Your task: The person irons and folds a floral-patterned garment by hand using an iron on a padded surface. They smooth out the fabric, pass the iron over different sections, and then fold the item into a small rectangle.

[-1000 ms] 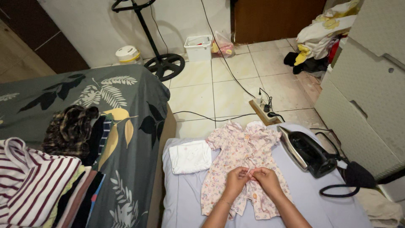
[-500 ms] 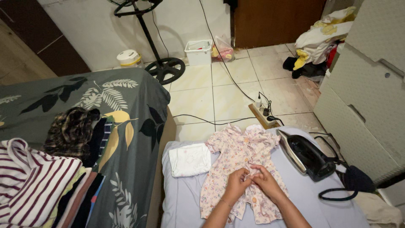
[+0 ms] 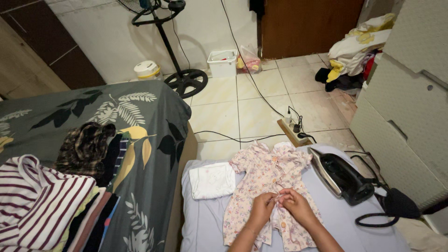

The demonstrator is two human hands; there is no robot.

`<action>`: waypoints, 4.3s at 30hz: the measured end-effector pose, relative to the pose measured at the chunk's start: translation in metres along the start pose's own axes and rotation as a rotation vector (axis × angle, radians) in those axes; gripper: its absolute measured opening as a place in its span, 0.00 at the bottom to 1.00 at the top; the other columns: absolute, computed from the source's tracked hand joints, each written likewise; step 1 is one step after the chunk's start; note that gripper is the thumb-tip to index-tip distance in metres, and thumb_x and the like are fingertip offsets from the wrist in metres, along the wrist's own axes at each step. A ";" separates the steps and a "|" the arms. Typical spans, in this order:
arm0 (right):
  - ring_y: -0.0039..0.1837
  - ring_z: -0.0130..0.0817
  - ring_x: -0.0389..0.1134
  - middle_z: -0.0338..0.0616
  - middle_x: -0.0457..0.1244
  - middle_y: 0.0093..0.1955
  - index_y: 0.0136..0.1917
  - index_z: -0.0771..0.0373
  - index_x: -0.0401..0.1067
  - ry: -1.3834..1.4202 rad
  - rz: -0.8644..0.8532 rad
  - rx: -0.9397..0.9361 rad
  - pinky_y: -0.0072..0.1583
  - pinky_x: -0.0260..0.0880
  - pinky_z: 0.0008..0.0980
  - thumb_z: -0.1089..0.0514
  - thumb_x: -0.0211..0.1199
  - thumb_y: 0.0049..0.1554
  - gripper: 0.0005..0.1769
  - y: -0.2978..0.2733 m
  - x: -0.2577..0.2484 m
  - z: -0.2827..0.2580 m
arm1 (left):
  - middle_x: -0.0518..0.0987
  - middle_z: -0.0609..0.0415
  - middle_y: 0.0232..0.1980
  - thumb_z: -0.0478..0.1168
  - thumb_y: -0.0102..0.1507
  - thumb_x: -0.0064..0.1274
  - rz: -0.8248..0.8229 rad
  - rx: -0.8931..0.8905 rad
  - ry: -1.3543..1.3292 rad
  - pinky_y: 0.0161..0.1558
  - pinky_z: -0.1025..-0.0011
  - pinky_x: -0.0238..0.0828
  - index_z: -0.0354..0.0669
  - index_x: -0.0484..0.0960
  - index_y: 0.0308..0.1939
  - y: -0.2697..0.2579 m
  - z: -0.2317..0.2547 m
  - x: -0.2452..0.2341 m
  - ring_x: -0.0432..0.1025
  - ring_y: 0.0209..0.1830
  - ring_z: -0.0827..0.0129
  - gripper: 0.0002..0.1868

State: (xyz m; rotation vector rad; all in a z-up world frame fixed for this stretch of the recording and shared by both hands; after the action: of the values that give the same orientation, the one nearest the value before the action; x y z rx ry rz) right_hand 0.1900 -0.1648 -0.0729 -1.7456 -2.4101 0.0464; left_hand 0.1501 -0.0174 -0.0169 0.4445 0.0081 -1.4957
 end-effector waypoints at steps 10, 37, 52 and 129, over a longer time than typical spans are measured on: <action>0.51 0.32 0.73 0.47 0.71 0.49 0.62 0.65 0.71 -0.358 0.029 -0.085 0.54 0.74 0.30 0.65 0.63 0.57 0.19 -0.014 0.007 -0.035 | 0.84 0.52 0.42 0.37 0.64 0.63 -0.161 -0.146 -0.114 0.43 0.75 0.74 0.35 0.85 0.49 0.004 -0.019 0.008 0.76 0.39 0.75 0.12; 0.59 0.45 0.65 0.44 0.67 0.53 0.41 0.66 0.74 -0.868 -0.016 -0.471 0.60 0.65 0.38 0.58 0.67 0.53 0.08 -0.028 0.037 -0.104 | 0.79 0.43 0.40 0.27 0.57 0.54 0.085 0.176 0.178 0.47 0.62 0.71 0.35 0.85 0.39 -0.003 0.043 -0.016 0.75 0.43 0.51 0.08; 0.57 0.50 0.65 0.49 0.64 0.50 0.46 0.64 0.70 -0.919 0.135 -0.552 0.56 0.66 0.42 0.58 0.66 0.52 0.11 -0.034 0.041 -0.101 | 0.84 0.53 0.40 0.33 0.65 0.55 -0.201 -0.074 -0.184 0.44 0.71 0.75 0.36 0.84 0.44 0.034 0.105 -0.035 0.78 0.39 0.70 0.06; 0.38 0.26 0.70 0.43 0.70 0.37 0.49 0.68 0.75 0.085 0.162 0.115 0.40 0.69 0.24 0.62 0.60 0.58 0.08 -0.008 -0.009 0.022 | 0.75 0.62 0.29 0.33 0.63 0.63 -0.014 -0.277 -0.442 0.27 0.80 0.61 0.39 0.76 0.32 0.000 -0.102 0.021 0.67 0.27 0.82 0.10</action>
State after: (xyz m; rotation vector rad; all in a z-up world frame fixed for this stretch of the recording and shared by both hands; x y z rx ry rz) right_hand 0.1823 -0.1746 -0.0942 -1.8468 -2.1579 0.1254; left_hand 0.1796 -0.0080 -0.1168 -0.1127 -0.1287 -1.5520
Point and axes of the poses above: each hand's wrist, its own y-axis towards the middle knuckle, its own x-axis out of the palm, z = x × y, the point moved 10 cm from there along y, towards the middle knuckle
